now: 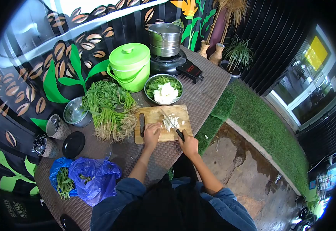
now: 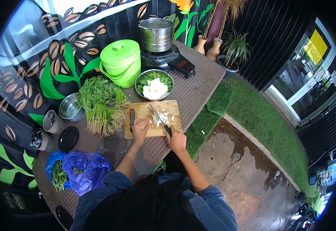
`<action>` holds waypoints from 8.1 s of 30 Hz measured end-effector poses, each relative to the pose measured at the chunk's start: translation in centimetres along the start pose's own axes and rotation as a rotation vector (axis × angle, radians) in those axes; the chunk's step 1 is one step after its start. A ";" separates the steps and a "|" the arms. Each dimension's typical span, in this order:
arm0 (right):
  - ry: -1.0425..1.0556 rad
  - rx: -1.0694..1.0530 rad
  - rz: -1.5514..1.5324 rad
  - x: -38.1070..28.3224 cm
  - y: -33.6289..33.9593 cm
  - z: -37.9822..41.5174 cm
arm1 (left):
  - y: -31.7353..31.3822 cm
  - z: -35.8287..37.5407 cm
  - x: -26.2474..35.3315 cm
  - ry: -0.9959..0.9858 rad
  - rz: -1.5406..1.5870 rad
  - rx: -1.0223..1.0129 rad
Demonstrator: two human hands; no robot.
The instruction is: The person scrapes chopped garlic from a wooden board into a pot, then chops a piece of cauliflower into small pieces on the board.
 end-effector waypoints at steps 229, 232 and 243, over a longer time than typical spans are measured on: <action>-0.312 -0.280 -0.070 1.5 1.6 -1.0 | -7.2 -0.4 2.8 -0.234 -0.199 0.017; -0.337 -0.300 -0.010 0.7 0.3 0.0 | -6.7 -0.4 3.5 -0.303 -0.271 0.032; -0.330 -0.276 -0.117 0.9 1.4 -1.0 | -6.8 -0.3 3.1 -0.278 -0.242 0.042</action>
Point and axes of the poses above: each hand's wrist, its own z-axis away from the middle knuckle, its own y-axis out of the back of the hand, x = y × z, the point moved 1 cm from there along -z, towards the middle knuckle, and after that the axes turned 2 degrees about -z, right-handed, at the moved point
